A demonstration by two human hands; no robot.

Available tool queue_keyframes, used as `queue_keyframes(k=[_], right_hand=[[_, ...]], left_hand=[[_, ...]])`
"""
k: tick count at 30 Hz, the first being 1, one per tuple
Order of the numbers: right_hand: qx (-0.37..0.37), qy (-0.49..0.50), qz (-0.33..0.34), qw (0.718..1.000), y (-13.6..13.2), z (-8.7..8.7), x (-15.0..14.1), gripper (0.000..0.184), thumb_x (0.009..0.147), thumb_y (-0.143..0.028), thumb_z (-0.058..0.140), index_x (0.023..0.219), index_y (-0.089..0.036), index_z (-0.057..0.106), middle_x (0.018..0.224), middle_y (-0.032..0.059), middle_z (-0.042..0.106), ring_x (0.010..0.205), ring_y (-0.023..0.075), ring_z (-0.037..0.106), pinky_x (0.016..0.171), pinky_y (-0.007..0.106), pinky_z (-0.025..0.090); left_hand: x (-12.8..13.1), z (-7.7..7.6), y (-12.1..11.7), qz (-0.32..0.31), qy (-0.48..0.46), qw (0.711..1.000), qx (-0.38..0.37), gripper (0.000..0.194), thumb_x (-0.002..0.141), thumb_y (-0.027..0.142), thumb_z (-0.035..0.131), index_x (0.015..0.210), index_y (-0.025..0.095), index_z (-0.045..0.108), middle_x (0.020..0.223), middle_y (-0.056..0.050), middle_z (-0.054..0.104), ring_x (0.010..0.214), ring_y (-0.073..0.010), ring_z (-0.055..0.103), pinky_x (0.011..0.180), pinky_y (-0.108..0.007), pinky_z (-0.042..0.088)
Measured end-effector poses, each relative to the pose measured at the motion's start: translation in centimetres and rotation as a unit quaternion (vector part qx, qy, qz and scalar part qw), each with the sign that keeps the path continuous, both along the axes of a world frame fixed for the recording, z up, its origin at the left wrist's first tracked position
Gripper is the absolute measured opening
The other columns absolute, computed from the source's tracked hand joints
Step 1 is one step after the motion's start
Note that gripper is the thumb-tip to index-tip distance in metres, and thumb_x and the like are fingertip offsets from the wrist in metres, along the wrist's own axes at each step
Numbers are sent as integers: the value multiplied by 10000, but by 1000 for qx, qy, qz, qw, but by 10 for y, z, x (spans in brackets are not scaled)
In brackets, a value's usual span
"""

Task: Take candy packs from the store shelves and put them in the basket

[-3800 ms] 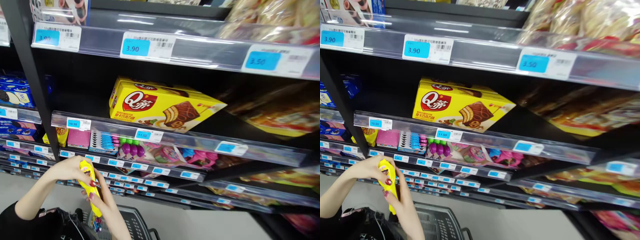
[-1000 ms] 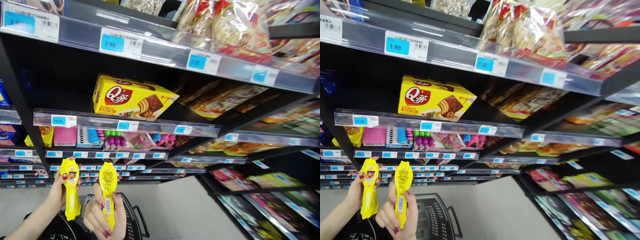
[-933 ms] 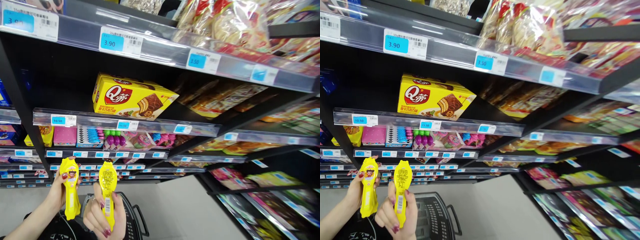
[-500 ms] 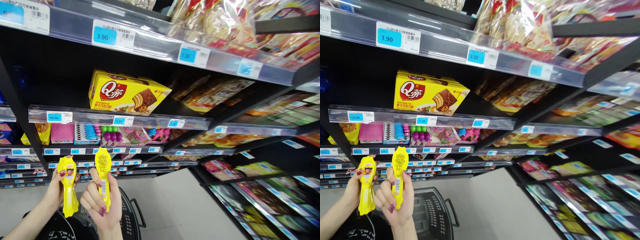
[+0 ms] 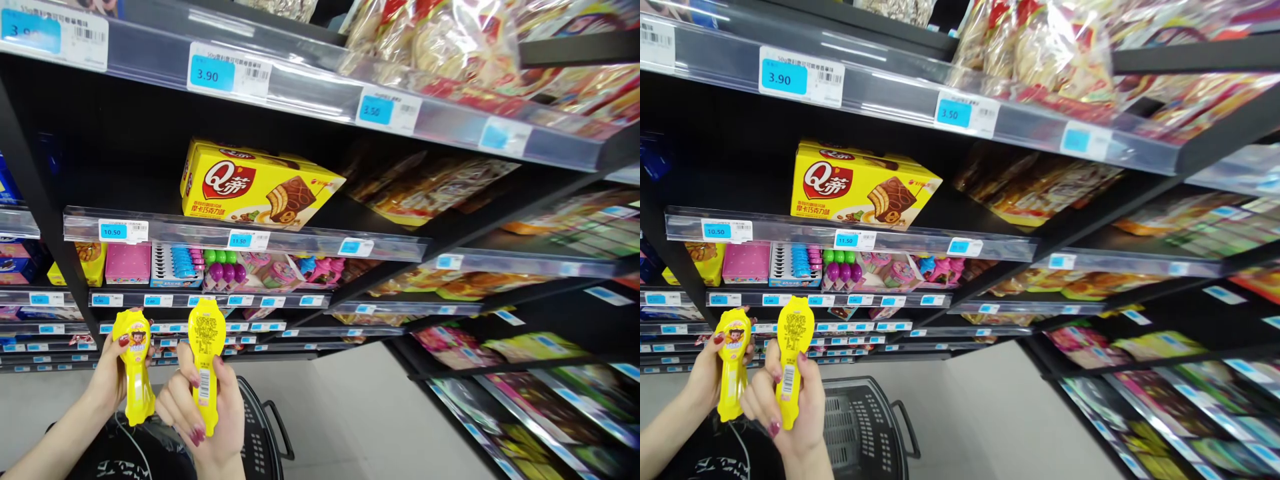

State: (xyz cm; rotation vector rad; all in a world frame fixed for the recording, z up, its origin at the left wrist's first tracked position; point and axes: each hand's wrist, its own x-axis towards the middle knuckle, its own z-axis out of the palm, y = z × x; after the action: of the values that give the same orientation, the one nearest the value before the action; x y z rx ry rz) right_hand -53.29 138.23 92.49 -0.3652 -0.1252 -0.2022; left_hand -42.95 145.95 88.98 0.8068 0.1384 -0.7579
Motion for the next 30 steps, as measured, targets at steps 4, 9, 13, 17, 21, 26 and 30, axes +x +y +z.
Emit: queue_keyframes(k=[4, 9, 13, 17, 21, 26, 30], right_hand=[[-16, -46, 7, 999, 2, -3, 0, 352, 834, -507, 394, 654, -205, 388, 343, -106, 315, 281, 44, 182, 419, 188, 208], [-37, -75, 12, 996, 5, -9, -2, 339, 820, -510, 383, 671, -208, 417, 342, -99, 346, 263, 50, 214, 403, 190, 225], [-63, -51, -18, 997, 9, -7, -6, 354, 795, -520, 400, 638, -204, 417, 330, -92, 360, 267, 51, 234, 443, 207, 284], [-156, 30, -83, 984, 12, -3, -7, 329, 798, -505, 431, 679, -200, 467, 367, -78, 405, 312, 79, 313, 491, 243, 341], [-381, 250, -270, 848, 13, -6, -7, 247, 812, -416, 514, 919, -198, 559, 686, 3, 602, 608, 153, 526, 631, 281, 405], [-556, 385, -328, 659, 21, -17, 2, 281, 862, -399, 440, 1043, -220, 560, 936, 61, 650, 834, 214, 585, 722, 303, 437], [-622, 378, -290, 621, 30, -25, 13, 375, 776, -379, 584, 1108, -217, 526, 998, 69, 654, 896, 235, 605, 750, 311, 463]], left_hand=[[-1, -1, 2, 1, -1, 1000, -3, 576, 515, 220, 715, 1057, 185, 520, 709, -20, 692, 534, -195, 636, 443, -252, 479], [-1, -4, 2, -1, 4, 1000, 10, 606, 510, 222, 739, 1072, 199, 514, 689, -18, 695, 540, -201, 646, 455, -259, 492], [0, -6, 2, -14, 5, 1000, -2, 669, 496, 219, 758, 1115, 227, 505, 680, -5, 690, 560, -207, 654, 444, -250, 489], [0, -7, 3, -7, 6, 1000, 5, 680, 483, 228, 762, 1110, 223, 500, 651, -2, 686, 545, -219, 655, 447, -266, 498], [0, -5, 5, 21, -18, 1000, 12, 674, 469, 195, 790, 1077, 239, 502, 731, 8, 703, 549, -205, 661, 509, -294, 537], [-1, 0, 4, 57, -91, 994, -13, 632, 519, 172, 804, 1076, 242, 514, 821, 11, 694, 666, -163, 664, 610, -256, 550], [-2, 1, 2, 78, -110, 991, 1, 600, 534, 184, 810, 1053, 224, 511, 826, -1, 686, 709, -151, 654, 642, -244, 544]])
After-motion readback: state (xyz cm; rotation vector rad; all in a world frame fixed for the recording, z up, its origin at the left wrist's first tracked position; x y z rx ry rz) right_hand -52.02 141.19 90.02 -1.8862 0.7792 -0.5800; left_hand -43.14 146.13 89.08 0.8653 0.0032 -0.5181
